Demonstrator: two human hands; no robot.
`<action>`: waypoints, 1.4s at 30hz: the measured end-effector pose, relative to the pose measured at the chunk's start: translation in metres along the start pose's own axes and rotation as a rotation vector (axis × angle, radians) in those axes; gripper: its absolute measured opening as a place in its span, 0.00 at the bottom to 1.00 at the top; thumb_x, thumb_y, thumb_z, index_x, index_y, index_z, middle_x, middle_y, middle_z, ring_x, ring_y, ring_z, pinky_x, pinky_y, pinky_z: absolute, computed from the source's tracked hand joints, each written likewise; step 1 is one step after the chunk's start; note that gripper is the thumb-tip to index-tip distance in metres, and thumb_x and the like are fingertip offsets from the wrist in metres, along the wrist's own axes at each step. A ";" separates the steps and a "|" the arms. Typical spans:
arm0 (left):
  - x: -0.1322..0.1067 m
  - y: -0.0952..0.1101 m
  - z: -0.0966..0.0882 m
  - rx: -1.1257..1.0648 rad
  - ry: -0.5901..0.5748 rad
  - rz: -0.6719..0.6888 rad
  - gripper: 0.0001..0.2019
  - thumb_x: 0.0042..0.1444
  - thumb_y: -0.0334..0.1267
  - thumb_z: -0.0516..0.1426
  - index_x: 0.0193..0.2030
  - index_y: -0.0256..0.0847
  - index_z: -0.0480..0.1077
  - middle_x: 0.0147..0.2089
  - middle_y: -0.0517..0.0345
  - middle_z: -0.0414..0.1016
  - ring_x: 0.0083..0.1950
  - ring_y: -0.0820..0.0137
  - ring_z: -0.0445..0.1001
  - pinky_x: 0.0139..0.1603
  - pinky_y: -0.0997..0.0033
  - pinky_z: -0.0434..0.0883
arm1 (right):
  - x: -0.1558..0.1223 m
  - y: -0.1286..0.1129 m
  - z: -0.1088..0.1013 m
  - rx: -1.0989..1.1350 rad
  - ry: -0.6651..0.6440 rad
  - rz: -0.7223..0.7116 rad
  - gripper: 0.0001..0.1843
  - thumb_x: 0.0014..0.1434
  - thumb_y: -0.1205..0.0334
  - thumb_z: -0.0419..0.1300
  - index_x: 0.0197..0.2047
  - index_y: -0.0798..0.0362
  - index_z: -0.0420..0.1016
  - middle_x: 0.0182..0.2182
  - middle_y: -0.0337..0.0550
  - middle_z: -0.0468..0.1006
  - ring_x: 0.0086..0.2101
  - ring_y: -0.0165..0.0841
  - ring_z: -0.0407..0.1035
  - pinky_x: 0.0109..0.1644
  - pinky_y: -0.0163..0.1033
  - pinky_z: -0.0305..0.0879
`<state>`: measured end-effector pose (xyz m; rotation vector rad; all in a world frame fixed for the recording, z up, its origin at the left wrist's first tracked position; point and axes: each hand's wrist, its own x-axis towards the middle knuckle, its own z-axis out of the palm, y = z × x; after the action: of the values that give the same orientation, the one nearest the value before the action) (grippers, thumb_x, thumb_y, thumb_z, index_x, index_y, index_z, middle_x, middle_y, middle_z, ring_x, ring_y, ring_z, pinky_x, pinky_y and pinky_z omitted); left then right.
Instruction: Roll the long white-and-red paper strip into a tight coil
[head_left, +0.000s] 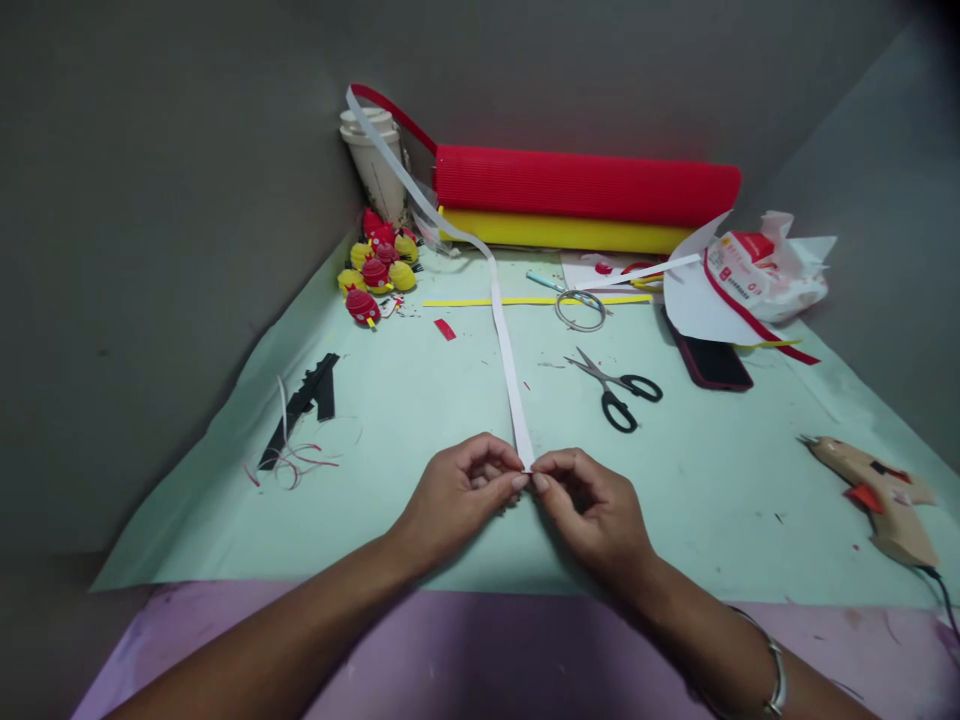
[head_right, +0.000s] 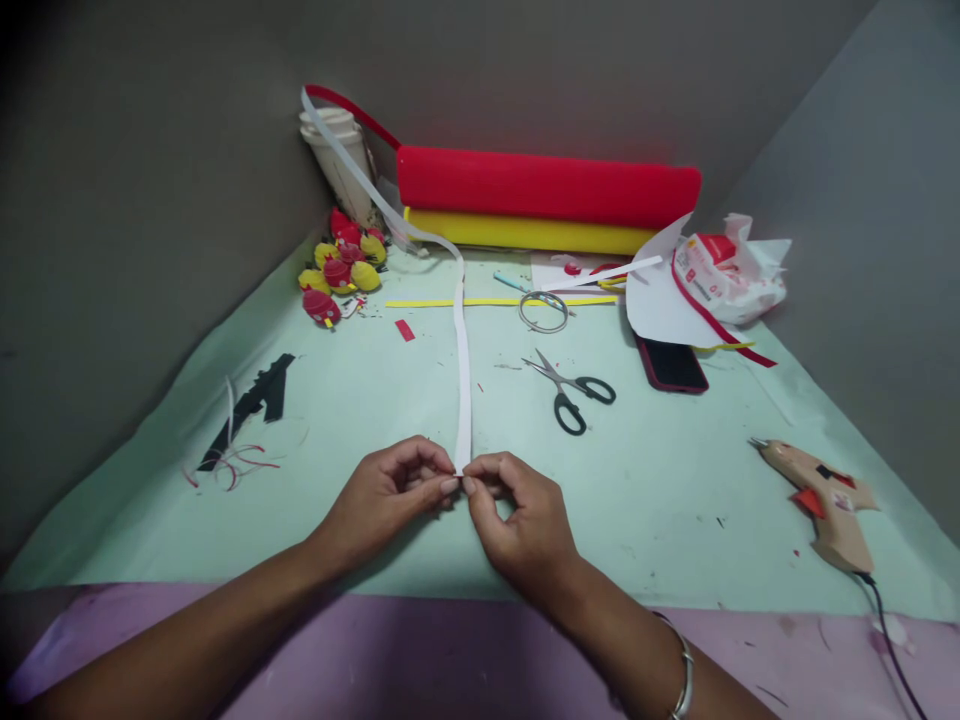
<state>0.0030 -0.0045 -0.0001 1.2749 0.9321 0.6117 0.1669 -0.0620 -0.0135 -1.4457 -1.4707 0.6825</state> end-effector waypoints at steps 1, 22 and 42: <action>0.000 0.000 0.000 -0.002 0.006 -0.003 0.08 0.52 0.40 0.62 0.36 0.38 0.70 0.26 0.61 0.71 0.30 0.73 0.70 0.34 0.72 0.67 | 0.000 0.000 0.000 -0.002 -0.002 0.001 0.04 0.58 0.64 0.58 0.36 0.50 0.74 0.28 0.38 0.79 0.27 0.29 0.73 0.33 0.34 0.71; -0.004 0.000 0.005 -0.083 0.015 -0.087 0.10 0.52 0.42 0.61 0.36 0.38 0.68 0.28 0.61 0.71 0.27 0.75 0.68 0.32 0.71 0.67 | 0.000 0.000 -0.002 -0.049 -0.037 0.006 0.03 0.57 0.65 0.58 0.35 0.49 0.73 0.26 0.36 0.77 0.25 0.28 0.71 0.32 0.34 0.70; -0.004 0.001 0.006 -0.139 -0.012 -0.084 0.09 0.60 0.41 0.56 0.37 0.36 0.66 0.28 0.60 0.72 0.27 0.75 0.72 0.34 0.72 0.69 | 0.000 0.005 -0.003 0.067 -0.101 0.152 0.04 0.60 0.60 0.59 0.35 0.50 0.73 0.28 0.38 0.77 0.29 0.29 0.71 0.33 0.34 0.66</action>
<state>0.0063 -0.0109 0.0023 1.1090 0.9129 0.5922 0.1714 -0.0622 -0.0168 -1.5006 -1.4104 0.9009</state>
